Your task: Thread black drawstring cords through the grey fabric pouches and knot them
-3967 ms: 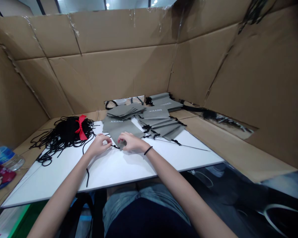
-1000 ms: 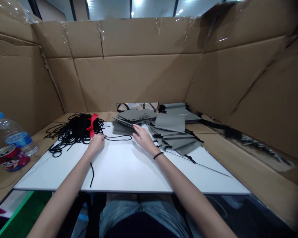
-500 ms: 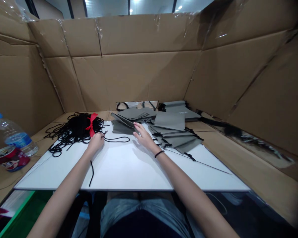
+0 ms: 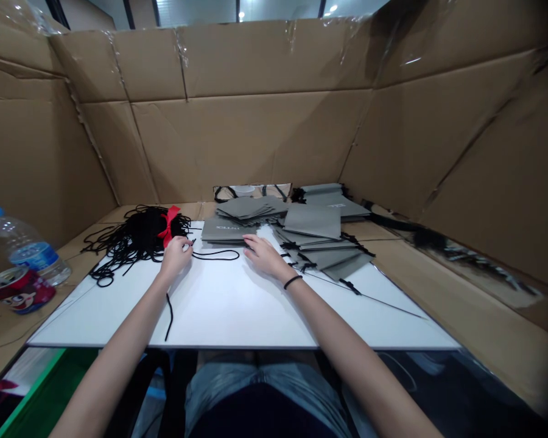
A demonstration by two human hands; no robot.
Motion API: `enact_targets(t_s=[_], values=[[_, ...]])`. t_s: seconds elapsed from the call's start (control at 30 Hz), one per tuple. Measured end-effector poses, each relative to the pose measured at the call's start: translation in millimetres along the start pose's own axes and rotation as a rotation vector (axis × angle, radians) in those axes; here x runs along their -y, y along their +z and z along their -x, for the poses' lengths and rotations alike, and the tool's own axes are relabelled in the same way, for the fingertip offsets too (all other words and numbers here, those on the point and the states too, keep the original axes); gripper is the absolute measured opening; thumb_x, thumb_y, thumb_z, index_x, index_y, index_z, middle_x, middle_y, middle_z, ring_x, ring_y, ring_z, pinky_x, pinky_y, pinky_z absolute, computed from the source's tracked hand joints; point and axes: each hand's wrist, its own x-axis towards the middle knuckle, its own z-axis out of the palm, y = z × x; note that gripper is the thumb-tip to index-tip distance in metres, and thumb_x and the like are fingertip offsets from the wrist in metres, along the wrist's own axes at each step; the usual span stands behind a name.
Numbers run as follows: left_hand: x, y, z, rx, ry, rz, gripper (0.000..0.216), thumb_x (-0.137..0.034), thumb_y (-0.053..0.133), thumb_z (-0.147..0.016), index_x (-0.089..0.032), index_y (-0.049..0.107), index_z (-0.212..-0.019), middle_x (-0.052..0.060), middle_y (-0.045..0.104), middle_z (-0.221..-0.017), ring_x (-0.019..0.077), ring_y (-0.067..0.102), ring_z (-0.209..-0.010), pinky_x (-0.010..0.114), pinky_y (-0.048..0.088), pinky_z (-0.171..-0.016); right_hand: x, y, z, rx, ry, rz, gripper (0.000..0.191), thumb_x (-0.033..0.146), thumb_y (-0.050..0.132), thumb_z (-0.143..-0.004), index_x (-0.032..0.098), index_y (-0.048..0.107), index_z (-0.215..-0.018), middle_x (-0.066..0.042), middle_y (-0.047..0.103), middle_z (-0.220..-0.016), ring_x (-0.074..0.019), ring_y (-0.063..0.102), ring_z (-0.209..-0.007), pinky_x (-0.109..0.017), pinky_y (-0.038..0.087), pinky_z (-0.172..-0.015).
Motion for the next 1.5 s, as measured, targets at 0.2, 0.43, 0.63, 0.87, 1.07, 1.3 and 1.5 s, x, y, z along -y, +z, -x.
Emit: enact_targets(t_s=[0.2, 0.43, 0.63, 0.87, 1.07, 1.3, 1.5], values=[[-0.3, 3.7, 0.5, 0.038, 0.027, 0.03, 0.023, -0.02, 0.051, -0.078, -0.016, 0.071, -0.09, 0.009, 0.066, -0.105, 0.0227, 0.06, -0.101, 0.032, 0.043, -0.094, -3.7, 4.7, 1.7, 0.092, 0.041, 0.12, 0.04, 0.031, 0.046, -0.09, 0.013, 0.054, -0.125, -0.015, 0.048, -0.138, -0.025, 0.04, -0.13, -0.047, 0.02, -0.112], [0.4, 6.1, 1.6, 0.102, 0.087, 0.057, 0.028, -0.017, 0.048, -0.077, -0.017, 0.07, -0.094, 0.008, 0.066, -0.11, 0.0229, 0.059, -0.108, 0.031, 0.042, -0.098, -0.3, 4.3, 1.6, 0.11, 0.031, 0.129, 0.041, 0.033, 0.046, -0.091, 0.017, 0.053, -0.127, -0.012, 0.048, -0.138, -0.023, 0.041, -0.129, -0.046, 0.021, -0.112], [-5.2, 7.6, 4.9, 0.175, 0.148, 0.051, 0.035, -0.015, 0.046, -0.08, -0.019, 0.068, -0.108, 0.007, 0.063, -0.12, 0.0218, 0.055, -0.114, 0.031, 0.04, -0.101, -0.6, 4.6, 0.6, 0.046, 0.034, 0.05, 0.044, 0.03, 0.049, -0.088, 0.013, 0.052, -0.129, -0.015, 0.046, -0.14, -0.0262, 0.04, -0.13, -0.046, 0.022, -0.112], [0.1, -2.8, 2.3, 0.102, -0.037, -0.052, 0.036, -0.018, 0.051, -0.078, -0.012, 0.065, -0.11, 0.014, 0.064, -0.115, 0.0258, 0.058, -0.108, 0.031, 0.042, -0.092, 3.1, -9.1, -6.0, -0.185, 0.017, -0.189, 0.047, 0.034, 0.045, -0.089, 0.015, 0.049, -0.132, -0.013, 0.039, -0.144, -0.023, 0.038, -0.132, -0.038, 0.027, -0.111], [-5.1, 0.1, 4.5, 0.097, -0.158, -0.108, 0.041, -0.044, 0.062, -0.075, -0.013, 0.067, -0.101, 0.014, 0.067, -0.107, 0.0269, 0.06, -0.1, 0.029, 0.042, -0.077, 6.6, -32.3, -3.0, -0.276, -0.01, -0.485, 0.041, 0.046, 0.044, -0.09, 0.018, 0.065, -0.11, -0.011, 0.056, -0.129, -0.0231, 0.05, -0.119, -0.039, 0.037, -0.104], [-1.4, 3.8, 0.3, 0.123, -0.262, -0.05, 0.022, -0.032, 0.065, -0.069, -0.014, 0.069, -0.082, 0.009, 0.07, -0.085, 0.0224, 0.062, -0.083, 0.027, 0.041, -0.067, 9.0, -50.6, 8.0, 0.041, 0.012, -0.695, 0.056, 0.063, 0.044, -0.085, 0.017, 0.073, -0.073, -0.01, 0.072, -0.095, -0.0228, 0.064, -0.092, -0.035, 0.046, -0.089], [2.9, 2.1, -0.4, 0.108, -0.305, 0.124, 0.007, -0.013, 0.06, -0.063, -0.017, 0.065, -0.064, 0.007, 0.068, -0.074, 0.0239, 0.062, -0.083, 0.03, 0.041, -0.072, 11.0, -41.9, 10.3, 0.346, 0.057, -0.692, 0.071, 0.07, 0.037, -0.085, 0.015, 0.07, -0.056, -0.01, 0.071, -0.069, -0.0183, 0.065, -0.07, -0.03, 0.046, -0.082]])
